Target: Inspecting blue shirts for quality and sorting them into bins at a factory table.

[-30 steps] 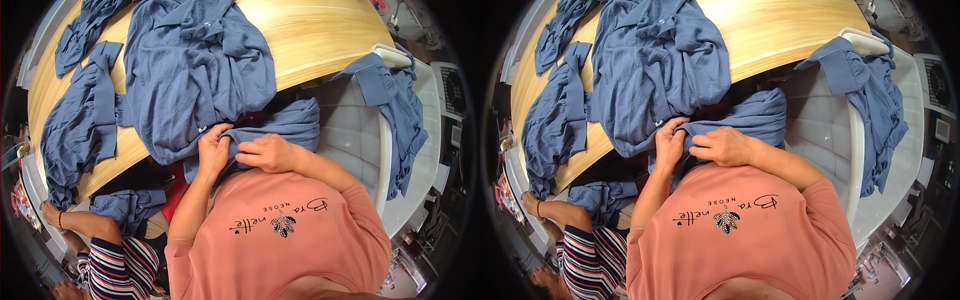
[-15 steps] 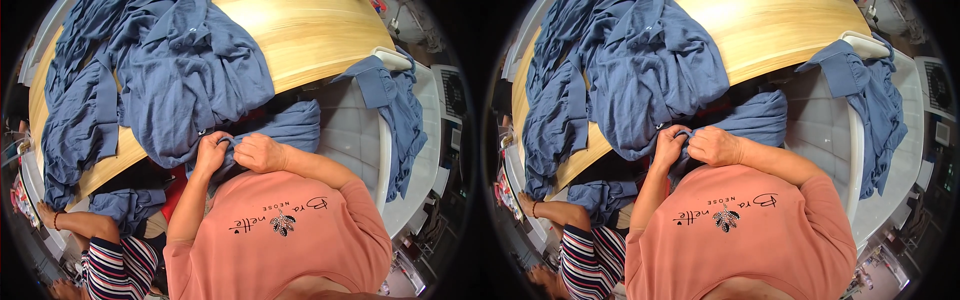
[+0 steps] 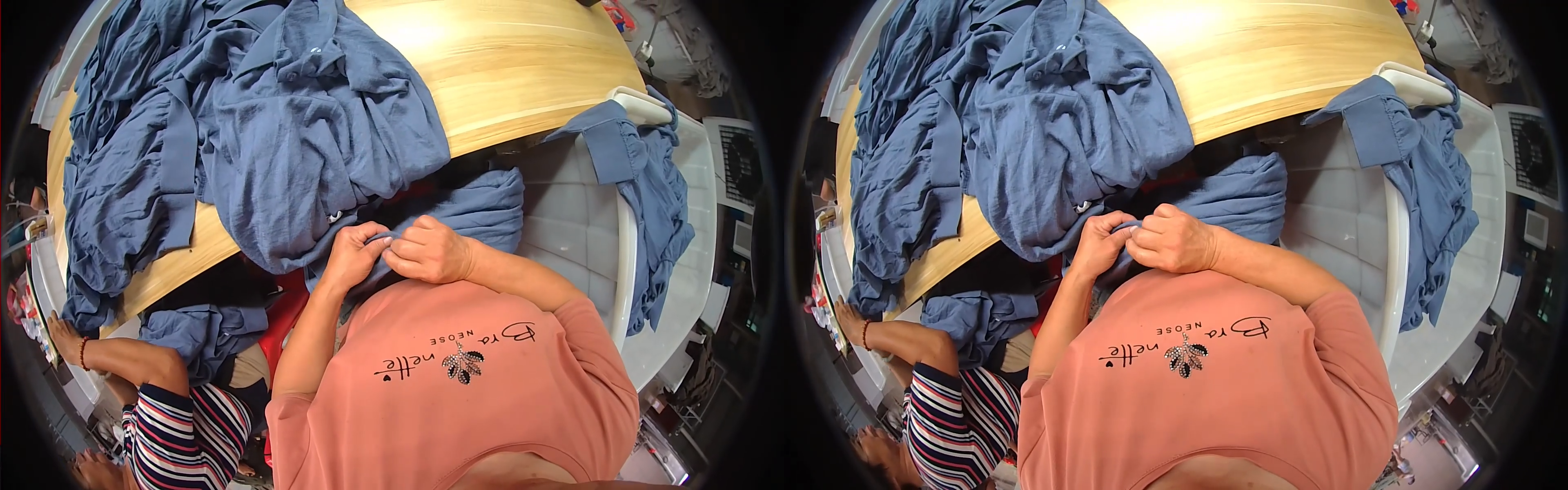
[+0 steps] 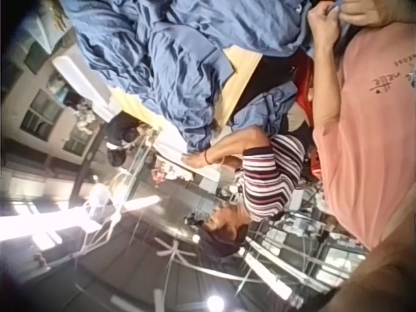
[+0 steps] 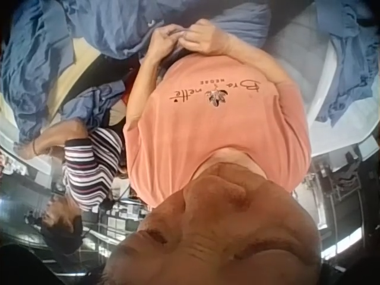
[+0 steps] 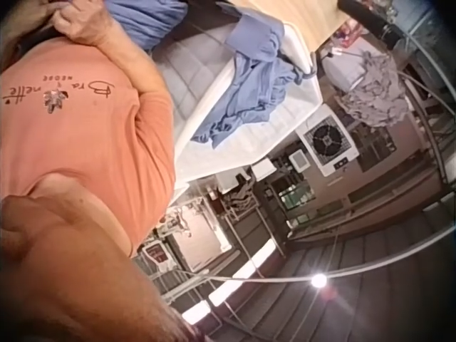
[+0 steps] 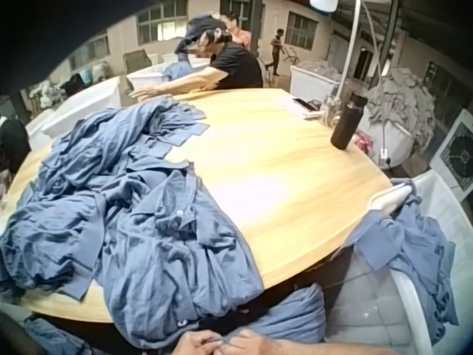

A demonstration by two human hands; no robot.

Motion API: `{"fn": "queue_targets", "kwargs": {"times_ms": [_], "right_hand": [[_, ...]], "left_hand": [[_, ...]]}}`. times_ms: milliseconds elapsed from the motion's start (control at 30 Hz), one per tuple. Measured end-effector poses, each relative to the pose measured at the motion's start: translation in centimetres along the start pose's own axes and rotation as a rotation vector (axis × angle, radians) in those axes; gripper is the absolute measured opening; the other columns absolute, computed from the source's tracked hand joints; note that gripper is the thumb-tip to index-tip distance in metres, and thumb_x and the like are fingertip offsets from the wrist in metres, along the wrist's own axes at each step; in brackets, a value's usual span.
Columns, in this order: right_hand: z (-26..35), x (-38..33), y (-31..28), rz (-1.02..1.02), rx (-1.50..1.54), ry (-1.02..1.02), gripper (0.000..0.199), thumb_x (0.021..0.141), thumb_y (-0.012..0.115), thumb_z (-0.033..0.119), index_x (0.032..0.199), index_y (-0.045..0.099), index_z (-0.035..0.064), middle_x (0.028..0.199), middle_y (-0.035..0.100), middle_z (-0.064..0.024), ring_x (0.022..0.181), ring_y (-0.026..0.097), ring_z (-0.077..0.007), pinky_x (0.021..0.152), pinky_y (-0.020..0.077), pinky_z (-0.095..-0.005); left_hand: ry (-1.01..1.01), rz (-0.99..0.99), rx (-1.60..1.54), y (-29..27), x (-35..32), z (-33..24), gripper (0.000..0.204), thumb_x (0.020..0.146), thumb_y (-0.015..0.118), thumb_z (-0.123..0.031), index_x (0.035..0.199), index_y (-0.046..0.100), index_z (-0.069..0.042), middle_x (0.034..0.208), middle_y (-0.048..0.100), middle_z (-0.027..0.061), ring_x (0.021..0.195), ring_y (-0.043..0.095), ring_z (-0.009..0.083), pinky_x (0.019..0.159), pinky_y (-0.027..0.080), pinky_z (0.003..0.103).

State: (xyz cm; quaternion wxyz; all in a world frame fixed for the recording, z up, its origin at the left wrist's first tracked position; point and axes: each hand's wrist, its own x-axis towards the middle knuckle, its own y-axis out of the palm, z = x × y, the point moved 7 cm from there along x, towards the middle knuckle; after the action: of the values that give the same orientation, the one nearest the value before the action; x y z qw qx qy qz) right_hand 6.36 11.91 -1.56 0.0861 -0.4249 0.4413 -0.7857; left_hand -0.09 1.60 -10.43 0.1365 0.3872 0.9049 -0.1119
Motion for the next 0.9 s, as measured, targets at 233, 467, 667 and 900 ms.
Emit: {"fn": "queue_targets", "kwargs": {"times_ms": [233, 467, 667, 900], "right_hand": [[0.2, 0.0, -1.8, -0.123, -0.072, 0.014, 0.018, 0.07, 0.069, 0.011, 0.088, 0.066, 0.0076, 0.084, 0.064, -0.0013, 0.079, 0.061, -0.0144, 0.076, 0.0398, -0.0354], [0.5, -0.2, -1.8, -0.111, -0.012, -0.005, 0.013, 0.071, 0.066, 0.01, 0.083, 0.064, 0.0063, 0.081, 0.062, -0.001, 0.078, 0.061, -0.0151, 0.076, 0.0414, -0.0354], [0.4, -0.1, -1.6, -0.086, 0.024, 0.01, 0.013, 0.07, 0.067, 0.009, 0.082, 0.064, 0.0069, 0.082, 0.063, -0.0016, 0.076, 0.061, -0.0151, 0.075, 0.0414, -0.0363], [-0.1, -0.5, -1.7, -0.079, 0.007, 0.06, 0.012, 0.07, 0.064, 0.01, 0.081, 0.062, 0.0078, 0.081, 0.061, -0.001, 0.077, 0.06, -0.0157, 0.078, 0.0414, -0.0376]], "left_hand": [[-0.045, 0.045, -0.101, 0.3, 0.4, -0.7, 0.012, 0.08, 0.065, 0.002, 0.091, 0.068, 0.002, 0.081, 0.066, -0.0003, 0.077, 0.056, 0.0067, 0.073, 0.047, 0.024], [-0.109, 0.141, -0.024, 1.8, 0.5, -0.5, 0.013, 0.076, 0.066, 0.004, 0.089, 0.069, 0.002, 0.086, 0.069, 0.0035, 0.082, 0.06, 0.0083, 0.076, 0.048, 0.025], [0.124, 0.0, -0.109, 0.7, 1.0, -2.0, 0.013, 0.071, 0.064, 0.004, 0.084, 0.068, 0.002, 0.089, 0.066, 0.0075, 0.087, 0.061, 0.0169, 0.084, 0.046, 0.027], [-0.094, 0.015, -0.183, 0.9, 1.0, -0.8, 0.009, 0.072, 0.06, 0.003, 0.078, 0.066, 0.001, 0.075, 0.064, 0.0005, 0.071, 0.056, 0.0062, 0.065, 0.043, 0.022]]}}
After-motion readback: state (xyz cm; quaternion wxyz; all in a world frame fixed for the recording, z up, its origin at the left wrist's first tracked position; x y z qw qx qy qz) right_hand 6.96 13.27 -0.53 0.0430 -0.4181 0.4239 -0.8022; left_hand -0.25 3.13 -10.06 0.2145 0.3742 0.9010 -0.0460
